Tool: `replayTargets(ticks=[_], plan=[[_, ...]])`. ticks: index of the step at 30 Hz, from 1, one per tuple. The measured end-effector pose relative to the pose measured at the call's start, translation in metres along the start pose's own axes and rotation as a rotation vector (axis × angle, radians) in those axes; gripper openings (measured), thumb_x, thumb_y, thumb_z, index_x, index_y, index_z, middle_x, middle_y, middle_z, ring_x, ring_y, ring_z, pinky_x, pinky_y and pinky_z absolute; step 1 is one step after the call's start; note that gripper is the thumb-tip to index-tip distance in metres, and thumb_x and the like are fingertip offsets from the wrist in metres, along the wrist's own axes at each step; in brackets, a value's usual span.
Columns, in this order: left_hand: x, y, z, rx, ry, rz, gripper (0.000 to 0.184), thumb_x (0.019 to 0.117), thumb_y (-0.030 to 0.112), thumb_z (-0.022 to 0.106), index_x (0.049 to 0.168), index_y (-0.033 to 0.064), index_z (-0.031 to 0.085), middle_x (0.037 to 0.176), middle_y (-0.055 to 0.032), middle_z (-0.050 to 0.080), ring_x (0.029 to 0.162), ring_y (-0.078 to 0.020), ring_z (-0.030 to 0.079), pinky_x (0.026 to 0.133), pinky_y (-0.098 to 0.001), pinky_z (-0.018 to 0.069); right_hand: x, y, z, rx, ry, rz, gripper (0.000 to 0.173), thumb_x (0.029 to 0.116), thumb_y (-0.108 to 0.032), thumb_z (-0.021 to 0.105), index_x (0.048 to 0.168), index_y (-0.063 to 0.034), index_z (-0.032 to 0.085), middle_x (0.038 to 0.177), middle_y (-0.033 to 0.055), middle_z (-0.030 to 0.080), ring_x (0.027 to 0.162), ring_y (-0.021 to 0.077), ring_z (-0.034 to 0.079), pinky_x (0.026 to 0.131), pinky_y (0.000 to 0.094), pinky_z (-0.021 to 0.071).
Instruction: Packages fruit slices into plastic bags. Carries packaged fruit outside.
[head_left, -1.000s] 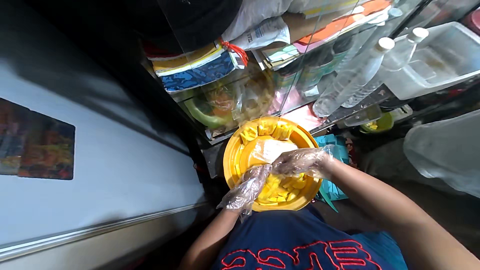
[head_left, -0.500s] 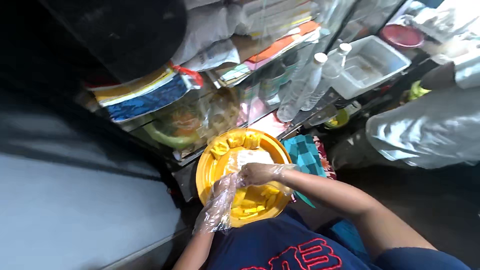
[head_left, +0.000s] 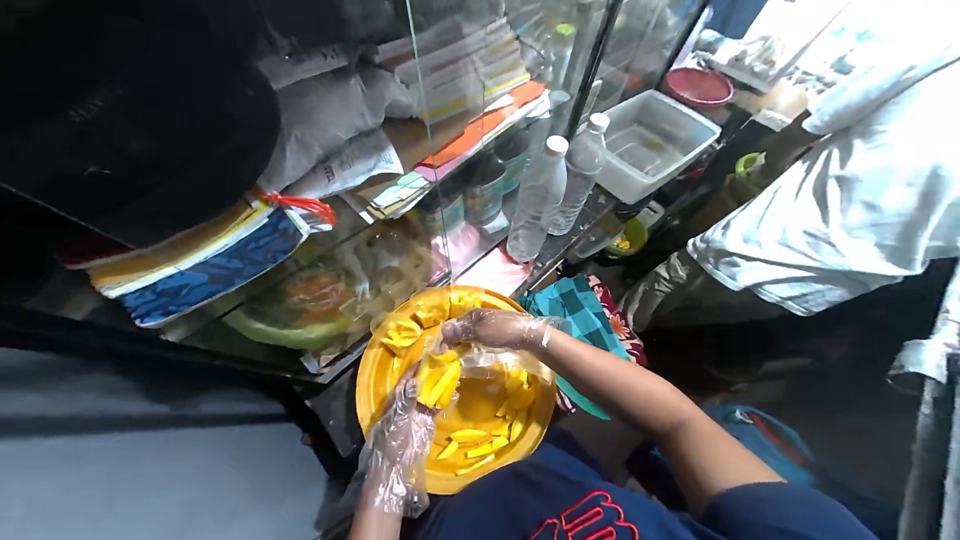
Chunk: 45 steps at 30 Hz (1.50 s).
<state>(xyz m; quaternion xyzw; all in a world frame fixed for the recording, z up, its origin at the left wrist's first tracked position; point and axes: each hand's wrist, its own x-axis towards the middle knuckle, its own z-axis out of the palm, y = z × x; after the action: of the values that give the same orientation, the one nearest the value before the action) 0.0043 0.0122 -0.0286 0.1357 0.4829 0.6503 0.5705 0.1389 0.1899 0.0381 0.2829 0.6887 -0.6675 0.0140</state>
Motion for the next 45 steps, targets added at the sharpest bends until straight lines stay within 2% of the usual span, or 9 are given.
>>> replayTargets(ticks=[2, 4, 8, 17, 20, 26, 36, 39, 45], plan=[[-0.004, 0.002, 0.015, -0.077, 0.192, 0.018, 0.036, 0.1105, 0.018, 0.038, 0.142, 0.0014, 0.044, 0.121, -0.0110, 0.063, 0.103, -0.0200, 0.067, 0.084, -0.0373, 0.0595, 0.001, 0.002, -0.001, 0.014, -0.029, -0.020, 0.033, 0.1107, -0.023, 0.043, 0.108, -0.0013, 0.068, 0.091, -0.0023, 0.063, 0.080, -0.0023, 0.056, 0.078, 0.0188, 0.0482], [-0.005, 0.007, 0.024, -0.117, 0.278, 0.008, 0.031, 0.1102, 0.014, 0.039, 0.138, 0.0011, 0.045, 0.118, -0.0116, 0.063, 0.099, -0.0204, 0.069, 0.082, -0.0386, 0.0615, 0.001, 0.004, 0.000, -0.030, -0.068, -0.058, 0.026, 0.1074, -0.020, 0.052, 0.110, 0.0004, 0.068, 0.092, -0.0018, 0.064, 0.081, -0.0043, 0.056, 0.078, 0.0170, 0.0483], [-0.010, 0.012, 0.025, 0.071, 0.212, -0.033, 0.040, 0.1081, 0.009, 0.044, 0.147, 0.0018, 0.040, 0.131, -0.0140, 0.059, 0.107, -0.0218, 0.067, 0.084, -0.0382, 0.0613, -0.002, 0.005, 0.004, -0.196, -0.168, -0.084, 0.022, 0.1032, -0.014, 0.059, 0.115, 0.0025, 0.068, 0.102, 0.0056, 0.066, 0.089, 0.0016, 0.057, 0.086, 0.0230, 0.0477], [-0.019, 0.016, 0.024, 0.109, 0.079, -0.026, 0.044, 0.1017, 0.004, 0.056, 0.143, -0.0009, 0.041, 0.119, -0.0135, 0.065, 0.099, -0.0187, 0.069, 0.084, -0.0335, 0.0598, -0.004, 0.006, 0.015, -0.358, -0.260, -0.057, 0.022, 0.1027, -0.013, 0.059, 0.118, -0.0002, 0.069, 0.104, 0.0068, 0.067, 0.090, 0.0034, 0.057, 0.084, 0.0227, 0.0481], [-0.019, 0.011, 0.019, 0.081, 0.103, -0.042, 0.047, 0.1050, 0.007, 0.051, 0.149, 0.0016, 0.036, 0.132, -0.0132, 0.060, 0.110, -0.0176, 0.067, 0.091, -0.0331, 0.0591, -0.009, 0.003, 0.010, -0.324, -0.201, -0.054, 0.019, 0.1010, -0.009, 0.061, 0.117, -0.0008, 0.068, 0.098, 0.0053, 0.067, 0.085, 0.0032, 0.059, 0.081, 0.0231, 0.0503], [-0.023, 0.018, 0.026, 0.041, 0.164, -0.054, 0.050, 0.1036, 0.005, 0.054, 0.149, 0.0010, 0.035, 0.131, -0.0149, 0.060, 0.109, -0.0199, 0.068, 0.090, -0.0343, 0.0604, -0.011, 0.001, 0.012, -0.337, 0.016, -0.010, 0.012, 0.0947, -0.007, 0.070, 0.106, -0.0031, 0.071, 0.090, 0.0067, 0.069, 0.082, 0.0123, 0.064, 0.079, 0.0346, 0.0544], [-0.009, -0.003, 0.016, 0.120, 0.049, 0.087, 0.047, 0.0955, 0.005, 0.067, 0.140, 0.0035, 0.051, 0.121, -0.0096, 0.066, 0.107, -0.0161, 0.066, 0.093, -0.0340, 0.0571, -0.011, 0.000, 0.032, -0.394, 0.112, -0.114, 0.003, 0.0904, -0.005, 0.074, 0.091, -0.0023, 0.073, 0.083, 0.0064, 0.068, 0.077, 0.0126, 0.061, 0.075, 0.0347, 0.0515], [-0.014, 0.001, 0.014, 0.166, 0.057, 0.042, 0.048, 0.0975, 0.008, 0.064, 0.143, 0.0053, 0.049, 0.126, -0.0086, 0.065, 0.111, -0.0153, 0.065, 0.097, -0.0329, 0.0553, -0.009, 0.008, 0.027, -0.309, 0.118, -0.163, 0.007, 0.0957, -0.005, 0.067, 0.096, -0.0019, 0.073, 0.087, 0.0050, 0.069, 0.077, 0.0091, 0.062, 0.075, 0.0307, 0.0531], [-0.012, 0.005, 0.014, -0.028, 0.201, -0.007, 0.034, 0.1025, 0.004, 0.055, 0.136, -0.0022, 0.051, 0.117, -0.0118, 0.067, 0.102, -0.0178, 0.069, 0.091, -0.0326, 0.0593, -0.005, 0.012, 0.012, -0.328, 0.293, -0.224, 0.012, 0.1003, -0.013, 0.064, 0.098, -0.0047, 0.072, 0.083, 0.0060, 0.070, 0.073, 0.0140, 0.064, 0.073, 0.0386, 0.0547]])
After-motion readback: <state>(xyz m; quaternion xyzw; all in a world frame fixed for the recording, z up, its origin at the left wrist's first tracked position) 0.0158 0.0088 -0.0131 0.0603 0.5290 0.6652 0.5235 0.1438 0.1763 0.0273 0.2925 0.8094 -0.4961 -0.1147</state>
